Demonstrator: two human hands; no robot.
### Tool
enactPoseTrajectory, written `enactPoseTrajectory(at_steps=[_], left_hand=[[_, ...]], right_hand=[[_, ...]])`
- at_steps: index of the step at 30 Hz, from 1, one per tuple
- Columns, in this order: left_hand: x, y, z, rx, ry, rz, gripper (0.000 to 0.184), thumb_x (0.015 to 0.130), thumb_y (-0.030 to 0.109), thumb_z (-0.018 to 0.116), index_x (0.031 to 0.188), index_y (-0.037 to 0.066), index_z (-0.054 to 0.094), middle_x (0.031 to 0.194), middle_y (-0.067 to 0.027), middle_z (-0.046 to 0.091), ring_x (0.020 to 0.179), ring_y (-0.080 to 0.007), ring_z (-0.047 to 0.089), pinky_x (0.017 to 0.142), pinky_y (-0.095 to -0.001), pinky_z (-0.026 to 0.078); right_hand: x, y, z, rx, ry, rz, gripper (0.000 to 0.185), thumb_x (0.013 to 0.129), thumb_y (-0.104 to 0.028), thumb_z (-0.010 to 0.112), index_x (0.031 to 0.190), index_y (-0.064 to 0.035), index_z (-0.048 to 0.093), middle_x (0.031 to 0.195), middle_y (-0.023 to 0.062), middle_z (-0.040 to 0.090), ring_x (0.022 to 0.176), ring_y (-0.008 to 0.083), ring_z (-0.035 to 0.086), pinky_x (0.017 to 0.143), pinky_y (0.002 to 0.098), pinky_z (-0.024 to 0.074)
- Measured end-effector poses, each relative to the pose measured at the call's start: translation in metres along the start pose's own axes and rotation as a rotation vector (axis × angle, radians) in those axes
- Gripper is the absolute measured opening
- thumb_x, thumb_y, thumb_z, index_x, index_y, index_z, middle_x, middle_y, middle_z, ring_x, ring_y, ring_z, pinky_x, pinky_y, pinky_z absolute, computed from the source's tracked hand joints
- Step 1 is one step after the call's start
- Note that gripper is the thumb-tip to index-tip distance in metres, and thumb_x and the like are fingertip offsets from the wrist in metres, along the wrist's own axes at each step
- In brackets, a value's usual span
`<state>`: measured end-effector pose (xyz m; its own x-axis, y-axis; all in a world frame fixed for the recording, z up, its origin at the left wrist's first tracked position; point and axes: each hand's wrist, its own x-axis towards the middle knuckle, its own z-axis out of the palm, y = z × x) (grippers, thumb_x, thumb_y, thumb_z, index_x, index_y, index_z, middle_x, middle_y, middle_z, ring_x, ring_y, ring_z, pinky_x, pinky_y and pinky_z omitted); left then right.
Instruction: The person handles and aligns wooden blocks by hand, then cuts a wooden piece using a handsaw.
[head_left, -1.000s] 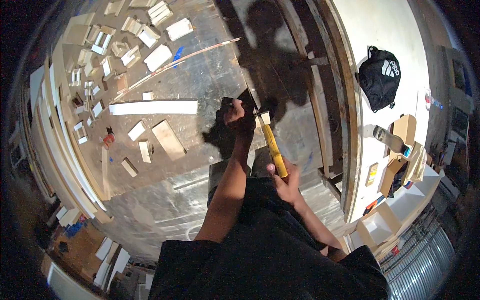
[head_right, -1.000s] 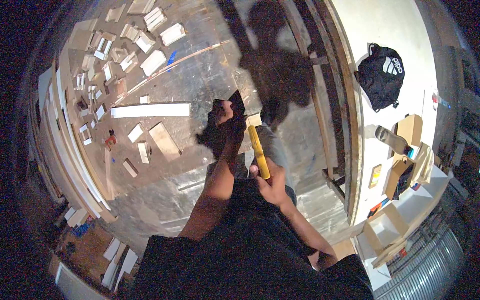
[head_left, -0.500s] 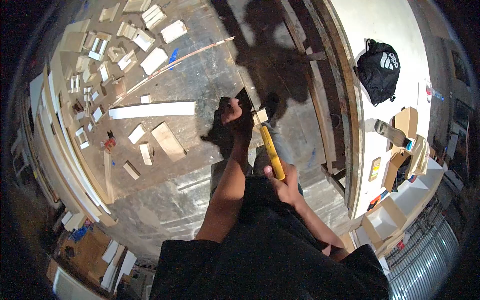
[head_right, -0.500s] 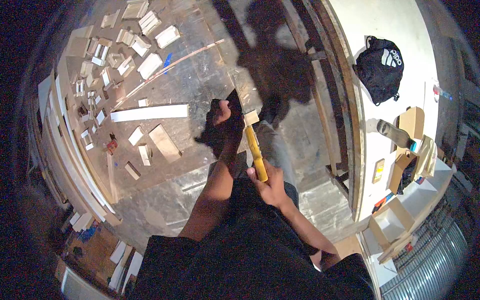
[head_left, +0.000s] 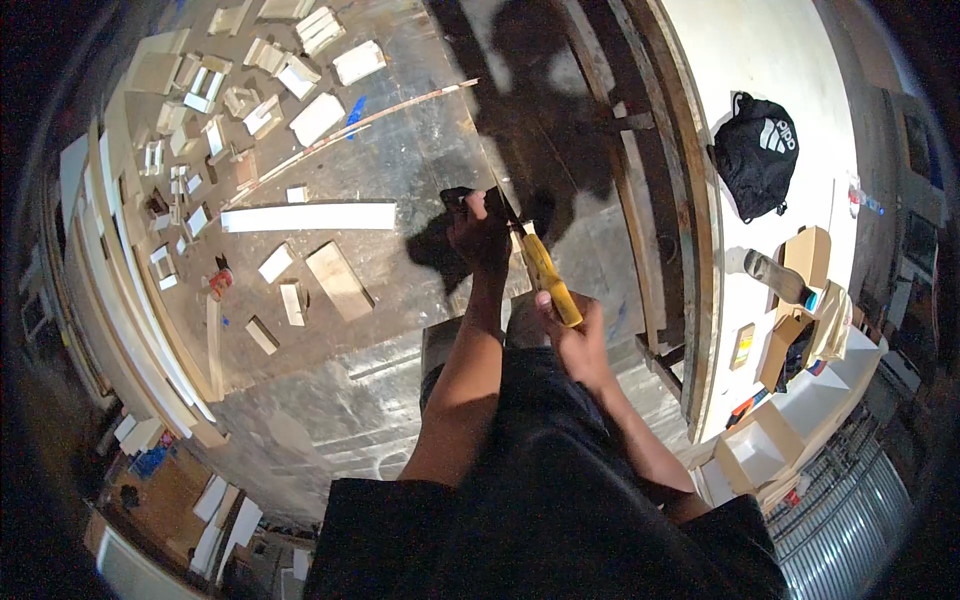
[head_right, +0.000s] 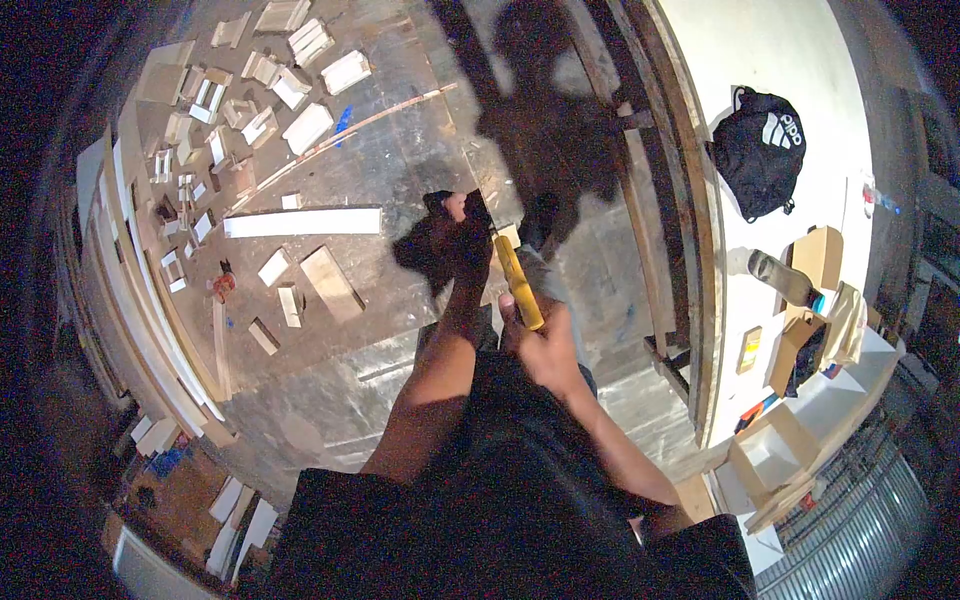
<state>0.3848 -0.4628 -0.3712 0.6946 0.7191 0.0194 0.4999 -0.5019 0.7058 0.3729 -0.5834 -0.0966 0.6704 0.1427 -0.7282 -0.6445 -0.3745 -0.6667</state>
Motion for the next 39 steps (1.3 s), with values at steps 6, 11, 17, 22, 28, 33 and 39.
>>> enactPoseTrajectory(at_steps=[6,11,17,22,28,33,39], left_hand=[[-0.001,0.009,-0.005,0.158,-0.015,-0.031,0.027,0.089,0.036,0.066,0.104,0.015,0.062,0.097,-0.0080,0.069,0.088,-0.0327,0.067,0.072,-0.0470,0.051],[0.003,0.014,-0.010,0.168,0.016,0.059,0.025,0.087,0.031,0.068,0.104,0.014,0.062,0.091,-0.0083,0.069,0.086,-0.0325,0.068,0.069,-0.0460,0.051],[0.006,0.016,-0.010,0.101,0.090,0.070,0.023,0.087,0.027,0.068,0.101,0.010,0.063,0.088,-0.0118,0.069,0.082,-0.0343,0.068,0.068,-0.0459,0.052],[0.007,0.031,-0.019,0.183,0.118,0.084,0.022,0.087,0.027,0.069,0.099,0.009,0.063,0.084,-0.0135,0.070,0.079,-0.0352,0.069,0.067,-0.0450,0.052],[0.007,0.030,-0.018,0.095,0.035,0.060,0.025,0.089,0.028,0.068,0.103,0.009,0.060,0.086,-0.0156,0.069,0.078,-0.0351,0.068,0.067,-0.0461,0.052],[0.006,0.030,-0.031,0.018,0.037,0.080,0.028,0.091,0.031,0.065,0.107,0.008,0.059,0.086,-0.0152,0.068,0.078,-0.0378,0.067,0.068,-0.0473,0.051],[-0.005,-0.015,0.013,-0.017,-0.127,-0.143,0.024,0.091,0.032,0.064,0.107,0.013,0.061,0.085,-0.0124,0.068,0.077,-0.0351,0.069,0.068,-0.0464,0.052]], right_hand=[[0.011,-0.018,-0.009,-0.163,-0.035,-0.012,0.043,0.097,-0.038,0.067,0.089,0.0040,0.064,0.072,0.0000,0.055,0.069,0.0093,0.047,0.060,0.0296,0.0404],[0.015,0.008,-0.014,-0.135,-0.087,-0.074,0.031,0.095,-0.024,0.069,0.102,0.0066,0.064,0.085,0.0057,0.065,0.081,0.0101,0.058,0.073,0.0296,0.0485],[0.023,0.040,-0.022,-0.310,-0.101,-0.295,0.032,0.079,-0.016,0.071,0.105,0.0017,0.066,0.084,0.0246,0.068,0.077,0.0408,0.068,0.069,0.0460,0.0521],[0.022,0.051,-0.023,-0.547,-0.052,-0.322,0.044,0.075,-0.022,0.072,0.114,-0.0029,0.068,0.083,0.0240,0.068,0.081,0.0427,0.068,0.072,0.0475,0.0532],[0.005,0.046,-0.009,-0.253,0.023,-0.078,0.034,0.092,-0.029,0.073,0.090,0.0040,0.065,0.072,0.0073,0.064,0.069,0.0135,0.059,0.063,0.0344,0.0481],[-0.003,0.042,-0.002,-0.296,0.112,-0.043,0.040,0.092,-0.027,0.072,0.103,0.0079,0.056,0.085,0.0107,0.063,0.079,0.0153,0.059,0.069,0.0327,0.0485],[0.002,0.004,0.004,-0.397,0.050,-0.033,0.045,0.093,-0.023,0.070,0.115,0.0095,0.048,0.104,0.0195,0.063,0.095,0.0228,0.062,0.083,0.0368,0.0501]])
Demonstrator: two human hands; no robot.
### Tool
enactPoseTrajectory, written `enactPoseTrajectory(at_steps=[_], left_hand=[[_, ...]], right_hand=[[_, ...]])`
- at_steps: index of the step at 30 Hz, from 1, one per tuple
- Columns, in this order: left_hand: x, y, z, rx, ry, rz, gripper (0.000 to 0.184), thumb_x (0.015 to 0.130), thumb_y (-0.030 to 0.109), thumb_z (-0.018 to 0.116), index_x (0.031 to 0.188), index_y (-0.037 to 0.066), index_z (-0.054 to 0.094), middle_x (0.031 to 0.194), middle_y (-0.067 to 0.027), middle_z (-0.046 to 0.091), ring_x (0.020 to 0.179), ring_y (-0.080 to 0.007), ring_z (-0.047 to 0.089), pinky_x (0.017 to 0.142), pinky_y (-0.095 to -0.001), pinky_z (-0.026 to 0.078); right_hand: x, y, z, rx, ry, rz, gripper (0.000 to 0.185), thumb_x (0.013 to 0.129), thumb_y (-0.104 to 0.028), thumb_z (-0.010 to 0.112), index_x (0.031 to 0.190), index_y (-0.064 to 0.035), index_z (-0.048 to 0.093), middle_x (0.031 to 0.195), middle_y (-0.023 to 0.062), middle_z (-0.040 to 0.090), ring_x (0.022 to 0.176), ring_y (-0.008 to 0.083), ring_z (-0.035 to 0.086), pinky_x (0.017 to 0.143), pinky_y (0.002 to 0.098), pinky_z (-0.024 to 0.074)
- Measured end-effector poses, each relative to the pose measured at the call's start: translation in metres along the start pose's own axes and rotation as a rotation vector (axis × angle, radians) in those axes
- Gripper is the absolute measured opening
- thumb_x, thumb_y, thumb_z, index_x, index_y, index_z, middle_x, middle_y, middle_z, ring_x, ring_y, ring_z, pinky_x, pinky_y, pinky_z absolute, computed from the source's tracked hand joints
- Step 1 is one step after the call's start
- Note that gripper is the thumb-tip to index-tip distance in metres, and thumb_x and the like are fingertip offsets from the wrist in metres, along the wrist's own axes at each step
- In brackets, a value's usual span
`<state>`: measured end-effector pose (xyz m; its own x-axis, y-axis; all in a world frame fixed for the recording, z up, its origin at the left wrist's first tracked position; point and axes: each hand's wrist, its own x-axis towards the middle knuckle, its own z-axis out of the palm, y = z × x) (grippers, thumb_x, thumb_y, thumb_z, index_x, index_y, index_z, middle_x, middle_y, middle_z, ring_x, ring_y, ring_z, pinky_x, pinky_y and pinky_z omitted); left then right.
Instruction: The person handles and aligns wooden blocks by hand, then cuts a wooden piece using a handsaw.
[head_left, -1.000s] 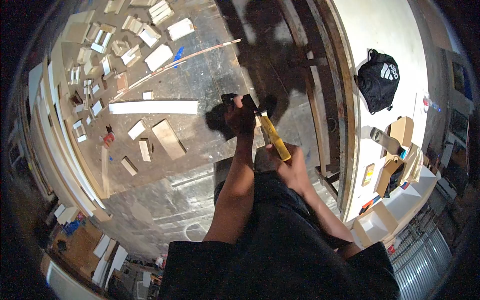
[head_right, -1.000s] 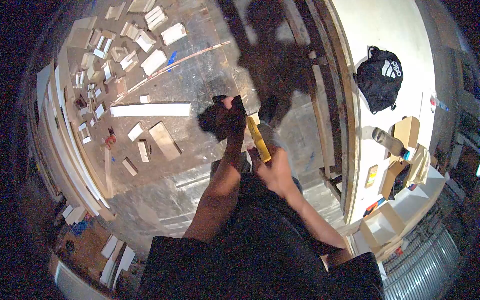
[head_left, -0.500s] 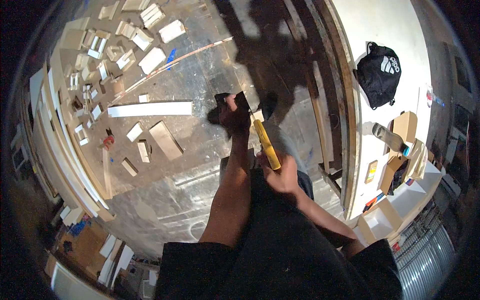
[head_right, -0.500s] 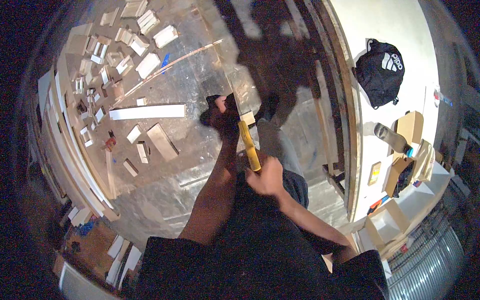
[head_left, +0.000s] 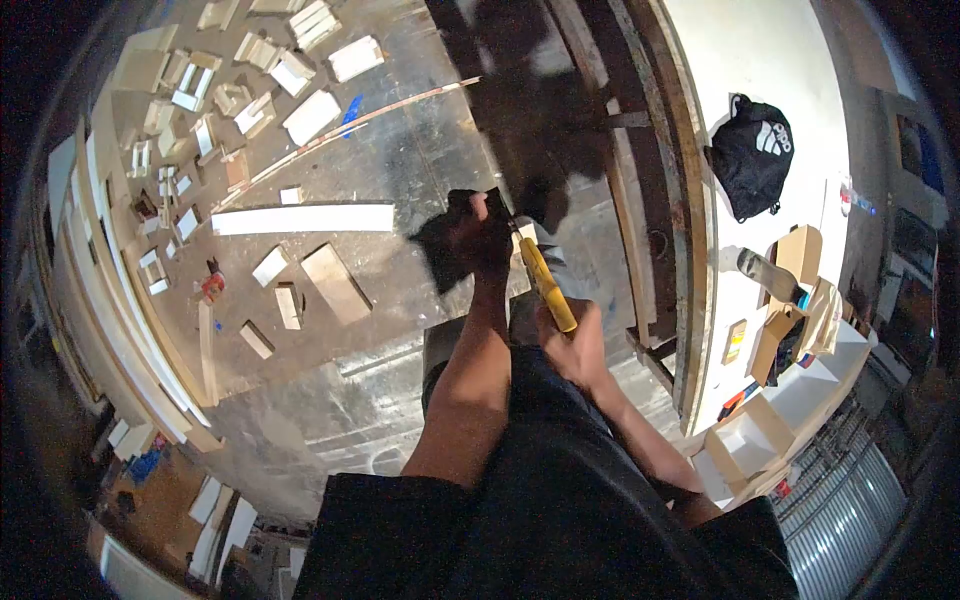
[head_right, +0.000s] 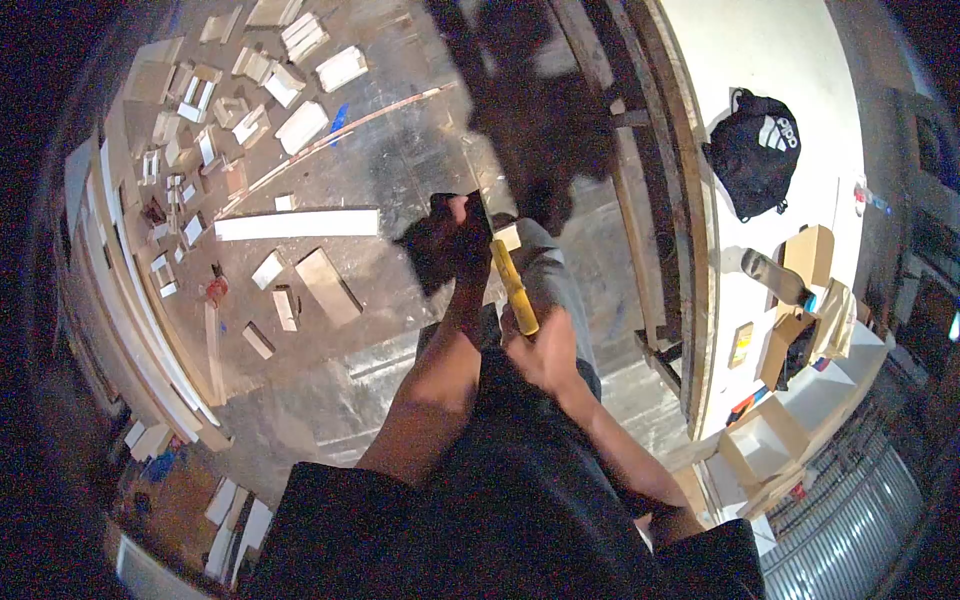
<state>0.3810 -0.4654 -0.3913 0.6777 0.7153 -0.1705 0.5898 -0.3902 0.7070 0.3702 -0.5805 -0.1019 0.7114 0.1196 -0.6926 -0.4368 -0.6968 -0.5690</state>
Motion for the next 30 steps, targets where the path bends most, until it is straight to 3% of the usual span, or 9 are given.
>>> enactPoseTrajectory(at_steps=[5,9,13,15,19,24,26,29,30], left_hand=[[0.000,0.025,-0.018,0.131,0.005,0.030,0.025,0.091,0.030,0.062,0.110,0.014,0.060,0.081,-0.0139,0.070,0.075,-0.0366,0.069,0.067,-0.0458,0.052],[-0.006,0.014,-0.010,0.075,0.043,0.056,0.024,0.092,0.029,0.061,0.110,0.013,0.058,0.083,-0.0142,0.070,0.076,-0.0362,0.069,0.067,-0.0467,0.050],[-0.003,0.042,-0.035,0.167,0.127,0.203,0.018,0.092,0.024,0.060,0.105,0.012,0.058,0.087,-0.0140,0.069,0.085,-0.0365,0.068,0.072,-0.0463,0.050],[0.003,0.013,-0.009,0.042,0.130,0.216,0.017,0.092,0.023,0.060,0.104,0.012,0.058,0.087,-0.0149,0.069,0.084,-0.0372,0.068,0.071,-0.0465,0.050],[-0.008,0.028,-0.026,-0.011,-0.106,-0.125,0.022,0.092,0.028,0.061,0.106,0.011,0.059,0.087,-0.0146,0.069,0.082,-0.0368,0.068,0.071,-0.0463,0.051],[0.000,0.038,-0.024,0.148,0.159,0.138,0.021,0.089,0.027,0.064,0.103,0.012,0.061,0.085,-0.0146,0.069,0.081,-0.0357,0.068,0.068,-0.0460,0.050],[-0.010,-0.007,-0.001,0.123,0.098,0.129,0.019,0.088,0.027,0.065,0.099,0.012,0.061,0.085,-0.0149,0.068,0.080,-0.0359,0.067,0.068,-0.0458,0.050],[0.003,0.037,-0.023,-0.015,0.162,0.157,0.017,0.086,0.027,0.067,0.093,0.013,0.061,0.082,-0.0129,0.068,0.077,-0.0357,0.067,0.066,-0.0459,0.050],[0.006,0.032,-0.017,-0.074,0.097,0.008,0.016,0.086,0.025,0.067,0.095,0.013,0.061,0.081,-0.0126,0.068,0.076,-0.0356,0.067,0.066,-0.0459,0.050]], right_hand=[[0.013,0.007,-0.012,0.286,-0.071,0.041,0.049,0.091,-0.026,0.072,0.116,0.0086,0.048,0.107,0.0214,0.063,0.101,0.0257,0.062,0.089,0.0397,0.0489],[-0.005,0.014,-0.013,0.059,-0.048,0.182,0.049,0.092,-0.026,0.070,0.121,0.0062,0.047,0.106,0.0193,0.062,0.098,0.0208,0.062,0.084,0.0352,0.0502],[-0.006,0.009,-0.016,0.171,0.044,-0.041,0.029,0.092,-0.021,0.067,0.098,0.0065,0.062,0.079,0.0083,0.062,0.075,0.0142,0.057,0.069,0.0354,0.0477],[0.002,0.006,-0.021,0.134,-0.051,0.047,0.028,0.092,-0.020,0.067,0.086,0.0074,0.063,0.069,0.0057,0.058,0.069,0.0127,0.054,0.064,0.0355,0.0458],[-0.011,0.024,-0.009,0.151,0.055,-0.076,0.024,0.092,-0.018,0.066,0.089,0.0062,0.063,0.072,0.0063,0.059,0.068,0.0115,0.053,0.063,0.0338,0.0454],[-0.002,0.021,-0.013,0.074,0.009,-0.051,0.026,0.092,-0.020,0.069,0.088,0.0057,0.065,0.069,0.0075,0.059,0.067,0.0117,0.054,0.061,0.0339,0.0457],[-0.016,0.027,-0.010,0.061,0.019,0.004,0.026,0.092,-0.020,0.069,0.089,0.0056,0.065,0.070,0.0082,0.060,0.068,0.0123,0.055,0.062,0.0345,0.0466],[-0.021,0.018,-0.020,0.087,0.056,-0.046,0.029,0.091,-0.022,0.070,0.089,0.0066,0.065,0.073,0.0094,0.062,0.071,0.0136,0.056,0.066,0.0355,0.0483],[-0.026,0.017,-0.022,0.115,0.063,-0.098,0.031,0.091,-0.023,0.070,0.088,0.0076,0.064,0.074,0.0099,0.062,0.073,0.0142,0.057,0.068,0.0358,0.0492]])
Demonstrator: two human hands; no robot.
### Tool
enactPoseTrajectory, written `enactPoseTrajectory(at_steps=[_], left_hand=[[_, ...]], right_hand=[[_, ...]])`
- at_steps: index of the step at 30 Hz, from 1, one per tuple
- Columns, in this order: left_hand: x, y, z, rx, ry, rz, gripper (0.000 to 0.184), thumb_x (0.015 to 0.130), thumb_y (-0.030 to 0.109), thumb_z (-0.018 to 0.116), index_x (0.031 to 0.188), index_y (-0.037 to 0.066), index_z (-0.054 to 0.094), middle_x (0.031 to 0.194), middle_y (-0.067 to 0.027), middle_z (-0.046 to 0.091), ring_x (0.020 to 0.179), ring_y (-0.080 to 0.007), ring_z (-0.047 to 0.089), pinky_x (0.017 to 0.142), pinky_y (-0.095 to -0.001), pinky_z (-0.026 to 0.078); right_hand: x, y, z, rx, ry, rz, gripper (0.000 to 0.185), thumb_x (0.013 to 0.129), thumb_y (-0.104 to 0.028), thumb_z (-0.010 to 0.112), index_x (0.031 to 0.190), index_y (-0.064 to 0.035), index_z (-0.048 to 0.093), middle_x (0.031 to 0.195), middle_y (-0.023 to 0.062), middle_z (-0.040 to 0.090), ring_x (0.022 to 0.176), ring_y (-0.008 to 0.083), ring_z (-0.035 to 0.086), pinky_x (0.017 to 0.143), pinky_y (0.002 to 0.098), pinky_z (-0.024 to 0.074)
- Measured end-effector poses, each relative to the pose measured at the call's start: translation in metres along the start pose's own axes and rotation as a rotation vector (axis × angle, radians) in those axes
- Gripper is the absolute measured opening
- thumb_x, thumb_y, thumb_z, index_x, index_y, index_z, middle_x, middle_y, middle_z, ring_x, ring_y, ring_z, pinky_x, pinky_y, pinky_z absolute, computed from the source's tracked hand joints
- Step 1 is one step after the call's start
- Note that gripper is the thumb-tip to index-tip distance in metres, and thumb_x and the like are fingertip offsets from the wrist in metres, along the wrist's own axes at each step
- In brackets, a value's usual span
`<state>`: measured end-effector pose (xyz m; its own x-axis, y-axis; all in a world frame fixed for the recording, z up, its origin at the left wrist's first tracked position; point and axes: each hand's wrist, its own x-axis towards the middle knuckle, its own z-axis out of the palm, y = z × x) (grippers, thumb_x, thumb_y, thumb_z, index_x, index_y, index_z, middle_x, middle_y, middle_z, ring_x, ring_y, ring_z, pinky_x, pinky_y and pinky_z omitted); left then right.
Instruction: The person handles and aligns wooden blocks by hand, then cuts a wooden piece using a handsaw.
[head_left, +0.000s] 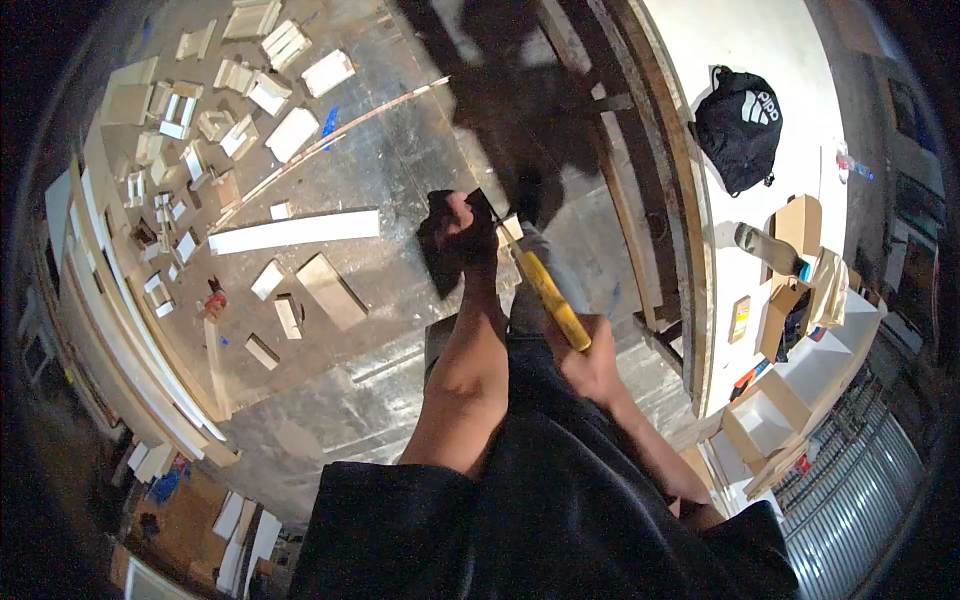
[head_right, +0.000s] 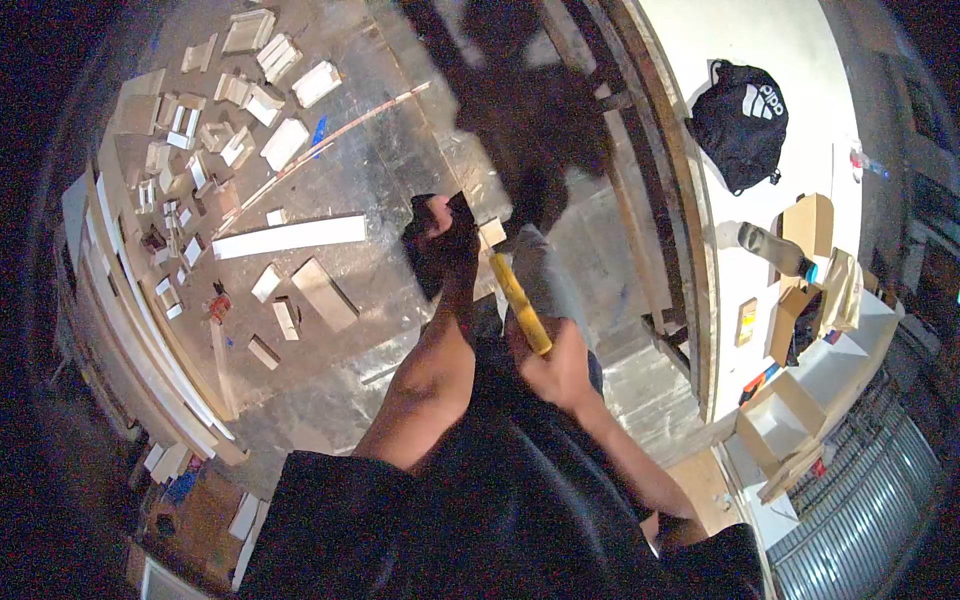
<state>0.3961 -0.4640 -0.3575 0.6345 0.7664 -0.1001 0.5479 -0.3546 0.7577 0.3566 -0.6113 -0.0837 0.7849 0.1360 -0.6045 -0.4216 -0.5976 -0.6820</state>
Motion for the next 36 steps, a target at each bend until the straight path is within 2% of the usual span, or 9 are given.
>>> enactPoseTrajectory(at_steps=[4,9,14,18,23,26,31,33,36], left_hand=[[-0.006,0.026,-0.027,0.177,-0.096,0.016,0.018,0.087,0.023,0.065,0.100,0.012,0.059,0.078,-0.0114,0.066,0.073,-0.0347,0.066,0.066,-0.0457,0.050],[-0.002,0.068,-0.058,0.292,-0.112,0.090,0.020,0.089,0.024,0.063,0.102,0.011,0.056,0.080,-0.0106,0.067,0.074,-0.0346,0.067,0.066,-0.0438,0.051],[-0.005,-0.007,0.000,0.127,0.107,0.177,0.024,0.087,0.032,0.066,0.098,0.012,0.059,0.083,-0.0134,0.067,0.075,-0.0359,0.067,0.066,-0.0454,0.051],[-0.008,0.017,-0.025,0.034,-0.117,-0.002,0.025,0.087,0.032,0.066,0.100,0.012,0.059,0.083,-0.0128,0.066,0.076,-0.0346,0.067,0.067,-0.0440,0.051],[-0.007,0.030,-0.035,0.176,-0.076,0.106,0.026,0.084,0.026,0.069,0.103,0.012,0.058,0.081,-0.0109,0.066,0.075,-0.0325,0.067,0.067,-0.0419,0.050],[-0.003,0.038,-0.035,0.204,-0.233,-0.142,0.024,0.084,0.026,0.068,0.101,0.012,0.058,0.081,-0.0113,0.065,0.078,-0.0326,0.066,0.069,-0.0427,0.049],[-0.008,0.026,-0.033,0.218,-0.051,0.067,0.026,0.090,0.033,0.064,0.094,0.009,0.057,0.073,-0.0129,0.064,0.069,-0.0300,0.066,0.066,-0.0417,0.051],[-0.012,0.030,-0.038,0.188,-0.099,0.029,0.029,0.092,0.036,0.063,0.093,0.008,0.056,0.070,-0.0142,0.064,0.067,-0.0295,0.067,0.066,-0.0418,0.052],[-0.005,0.040,-0.040,0.187,-0.117,0.054,0.025,0.089,0.032,0.066,0.097,0.010,0.056,0.074,-0.0114,0.064,0.070,-0.0298,0.066,0.067,-0.0429,0.050]], right_hand=[[0.030,0.074,0.037,-0.071,0.233,0.094,0.036,0.090,-0.028,0.072,0.088,0.0067,0.065,0.076,0.0119,0.065,0.076,0.0160,0.062,0.071,0.0354,0.0504],[0.001,0.009,0.007,-0.094,-0.008,0.025,0.032,0.093,-0.023,0.067,0.077,0.0042,0.061,0.065,0.0057,0.057,0.066,0.0122,0.053,0.063,0.0348,0.0479],[0.020,0.021,0.013,-0.144,-0.067,0.087,0.023,0.095,-0.016,0.067,0.083,0.0031,0.064,0.066,0.0039,0.055,0.069,0.0079,0.052,0.060,0.0326,0.0451],[0.006,0.021,0.004,0.033,-0.038,0.029,0.025,0.094,-0.016,0.069,0.080,0.0038,0.062,0.066,0.0025,0.055,0.068,0.0076,0.051,0.060,0.0324,0.0448],[0.028,0.024,0.004,0.045,-0.091,0.267,0.037,0.094,-0.018,0.069,0.110,0.0097,0.051,0.099,0.0150,0.065,0.093,0.0171,0.062,0.081,0.0312,0.0502],[0.021,0.019,0.001,-0.050,-0.186,0.080,0.032,0.093,-0.018,0.070,0.106,0.0078,0.057,0.097,0.0152,0.066,0.092,0.0167,0.062,0.080,0.0345,0.0502],[0.038,0.020,0.001,0.073,-0.225,0.157,0.034,0.094,-0.023,0.070,0.104,0.0070,0.058,0.096,0.0154,0.065,0.090,0.0175,0.061,0.077,0.0352,0.0499],[0.047,0.026,0.017,-0.009,0.069,0.288,0.037,0.094,-0.025,0.071,0.107,0.0067,0.057,0.096,0.0147,0.065,0.091,0.0181,0.061,0.080,0.0350,0.0500],[0.020,0.027,-0.005,0.075,-0.100,0.181,0.042,0.093,-0.025,0.071,0.113,0.0057,0.051,0.096,0.0142,0.065,0.092,0.0178,0.062,0.081,0.0344,0.0500]])
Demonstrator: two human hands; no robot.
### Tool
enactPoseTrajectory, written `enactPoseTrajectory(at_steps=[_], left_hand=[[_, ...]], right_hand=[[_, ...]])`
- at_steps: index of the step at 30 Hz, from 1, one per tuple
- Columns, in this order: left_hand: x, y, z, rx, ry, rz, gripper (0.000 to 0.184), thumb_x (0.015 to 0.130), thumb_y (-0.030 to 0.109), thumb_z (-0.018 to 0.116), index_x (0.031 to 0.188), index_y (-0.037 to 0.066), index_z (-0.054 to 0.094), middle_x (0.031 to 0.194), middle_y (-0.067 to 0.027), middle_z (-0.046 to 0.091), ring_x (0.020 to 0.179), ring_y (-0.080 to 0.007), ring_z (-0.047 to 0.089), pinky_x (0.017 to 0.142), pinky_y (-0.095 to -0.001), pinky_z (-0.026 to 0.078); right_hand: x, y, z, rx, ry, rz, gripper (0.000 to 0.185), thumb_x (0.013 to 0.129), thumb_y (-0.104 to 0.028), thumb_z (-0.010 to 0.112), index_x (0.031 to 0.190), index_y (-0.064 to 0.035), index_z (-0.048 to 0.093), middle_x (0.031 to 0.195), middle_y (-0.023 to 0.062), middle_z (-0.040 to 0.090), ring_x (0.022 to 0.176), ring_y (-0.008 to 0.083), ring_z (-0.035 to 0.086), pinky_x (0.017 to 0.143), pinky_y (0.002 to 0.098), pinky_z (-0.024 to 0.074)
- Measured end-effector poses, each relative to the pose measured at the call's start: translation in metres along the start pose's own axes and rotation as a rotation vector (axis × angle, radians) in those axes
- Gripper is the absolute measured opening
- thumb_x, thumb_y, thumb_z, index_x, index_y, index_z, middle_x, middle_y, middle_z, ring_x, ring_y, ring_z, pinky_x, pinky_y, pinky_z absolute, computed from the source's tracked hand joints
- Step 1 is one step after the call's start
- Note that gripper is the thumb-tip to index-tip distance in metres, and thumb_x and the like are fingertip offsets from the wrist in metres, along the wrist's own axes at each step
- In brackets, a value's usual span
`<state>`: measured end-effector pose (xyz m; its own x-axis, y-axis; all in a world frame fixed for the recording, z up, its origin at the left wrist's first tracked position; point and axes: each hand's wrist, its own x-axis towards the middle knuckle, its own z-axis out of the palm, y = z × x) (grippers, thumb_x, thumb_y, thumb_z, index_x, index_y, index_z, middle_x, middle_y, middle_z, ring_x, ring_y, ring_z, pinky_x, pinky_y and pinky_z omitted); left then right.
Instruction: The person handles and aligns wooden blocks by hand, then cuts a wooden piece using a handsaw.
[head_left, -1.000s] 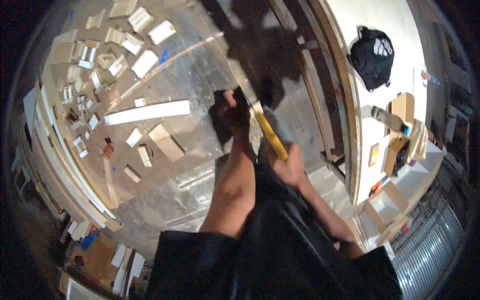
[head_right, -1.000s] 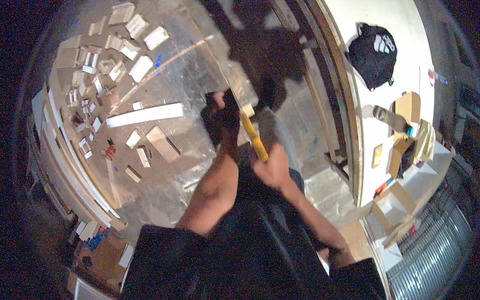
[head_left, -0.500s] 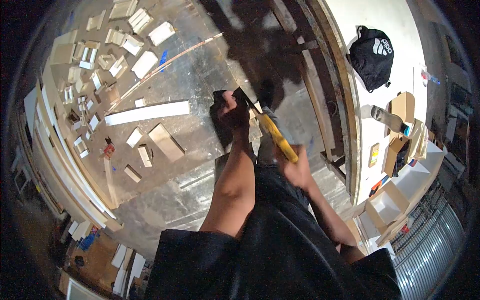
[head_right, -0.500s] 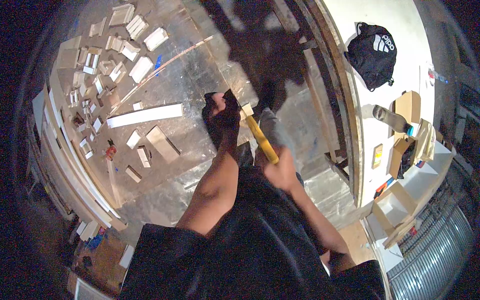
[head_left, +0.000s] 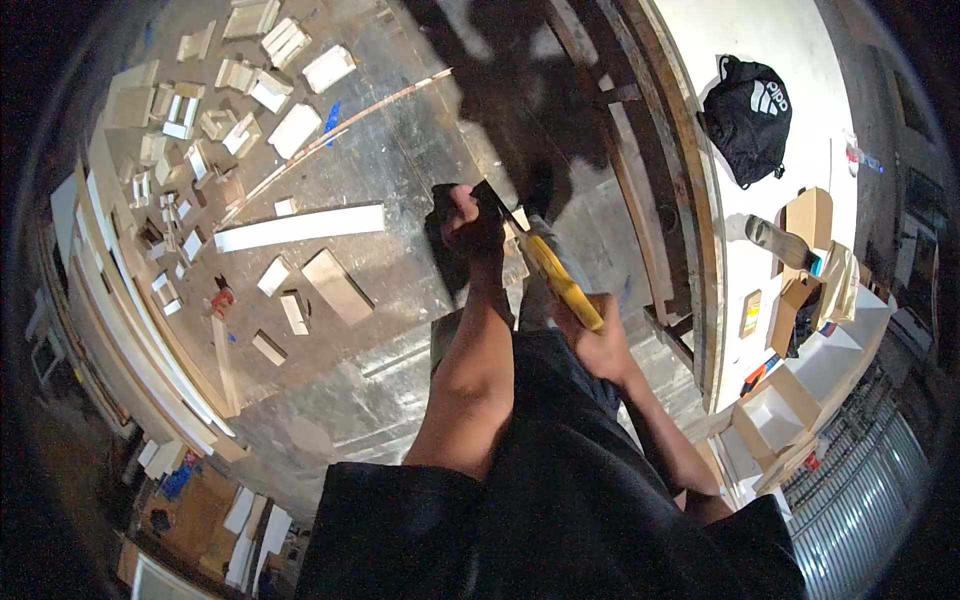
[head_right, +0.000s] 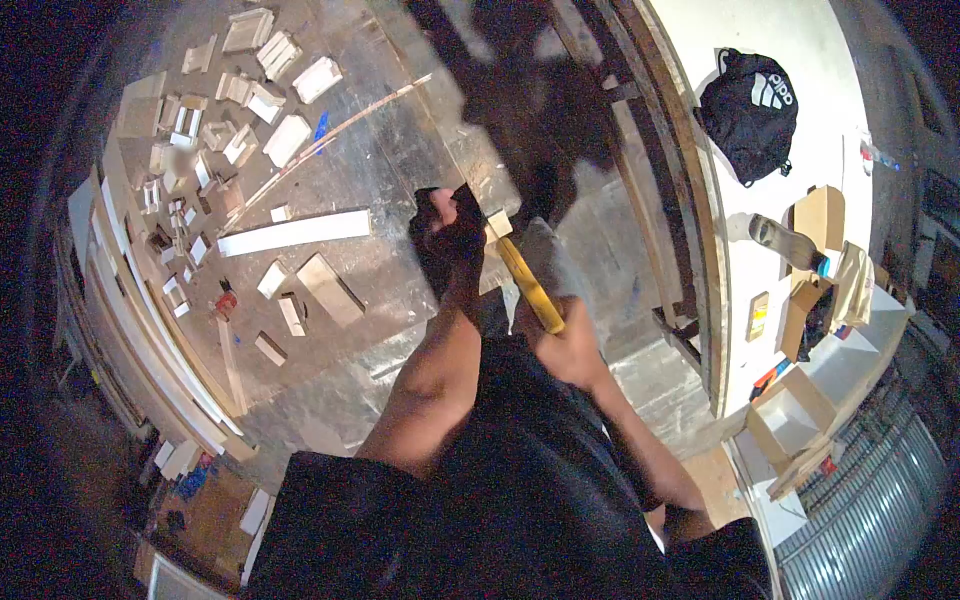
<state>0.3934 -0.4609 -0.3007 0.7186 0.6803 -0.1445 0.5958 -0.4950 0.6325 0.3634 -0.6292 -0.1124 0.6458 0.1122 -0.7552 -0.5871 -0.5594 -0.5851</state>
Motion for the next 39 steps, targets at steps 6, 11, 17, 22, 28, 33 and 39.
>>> enactPoseTrajectory(at_steps=[6,11,17,22,28,33,39], left_hand=[[-0.002,-0.015,0.010,0.112,0.005,-0.037,0.026,0.086,0.029,0.068,0.103,0.014,0.056,0.078,-0.0070,0.065,0.073,-0.0289,0.066,0.065,-0.0432,0.050],[-0.005,-0.012,0.005,-0.201,0.005,-0.045,0.025,0.086,0.027,0.066,0.105,0.015,0.056,0.078,-0.0074,0.065,0.072,-0.0305,0.066,0.064,-0.0440,0.050],[-0.001,0.002,-0.001,0.020,0.046,0.033,0.016,0.087,0.024,0.065,0.094,0.012,0.057,0.077,-0.0094,0.063,0.071,-0.0336,0.065,0.065,-0.0446,0.049],[-0.002,0.005,-0.003,0.125,0.081,0.088,0.019,0.084,0.023,0.066,0.096,0.011,0.057,0.086,-0.0142,0.066,0.078,-0.0351,0.066,0.067,-0.0455,0.049],[0.001,0.007,-0.007,0.009,-0.020,-0.057,0.022,0.082,0.020,0.066,0.101,0.013,0.057,0.078,-0.0086,0.067,0.074,-0.0328,0.068,0.064,-0.0431,0.051],[0.007,0.018,-0.017,0.247,-0.070,-0.050,0.024,0.085,0.027,0.066,0.100,0.012,0.056,0.079,-0.0087,0.068,0.073,-0.0322,0.068,0.066,-0.0426,0.051],[-0.002,0.011,-0.012,0.107,0.043,0.030,0.023,0.087,0.030,0.066,0.097,0.012,0.057,0.082,-0.0092,0.066,0.074,-0.0306,0.067,0.064,-0.0426,0.050]], right_hand=[[0.032,-0.002,0.010,-0.031,0.076,0.126,0.045,0.091,-0.025,0.075,0.112,0.0042,0.048,0.094,0.0115,0.062,0.087,0.0160,0.061,0.079,0.0312,0.0499],[-0.001,0.016,0.008,0.046,0.035,0.012,0.049,0.091,-0.030,0.075,0.113,0.0050,0.047,0.096,0.0122,0.063,0.090,0.0163,0.060,0.079,0.0325,0.0498],[0.004,-0.008,-0.003,-0.040,0.024,0.029,0.051,0.092,-0.030,0.074,0.114,0.0071,0.047,0.102,0.0164,0.063,0.094,0.0190,0.061,0.083,0.0355,0.0501],[0.029,-0.007,0.008,-0.049,0.091,0.107,0.050,0.092,-0.029,0.073,0.113,0.0082,0.048,0.100,0.0172,0.065,0.098,0.0225,0.063,0.086,0.0373,0.0497],[0.013,0.001,0.008,-0.148,0.092,0.070,0.049,0.091,-0.028,0.075,0.112,0.0072,0.049,0.098,0.0177,0.064,0.096,0.0222,0.063,0.085,0.0373,0.0499],[0.015,-0.021,0.007,-0.055,-0.030,0.060,0.047,0.091,-0.028,0.075,0.114,0.0039,0.049,0.100,0.0155,0.064,0.093,0.0211,0.063,0.083,0.0360,0.0508],[0.017,0.014,0.019,-0.205,0.123,-0.069,0.050,0.087,-0.026,0.076,0.114,0.0070,0.049,0.100,0.0211,0.066,0.096,0.0258,0.065,0.085,0.0387,0.0507]])
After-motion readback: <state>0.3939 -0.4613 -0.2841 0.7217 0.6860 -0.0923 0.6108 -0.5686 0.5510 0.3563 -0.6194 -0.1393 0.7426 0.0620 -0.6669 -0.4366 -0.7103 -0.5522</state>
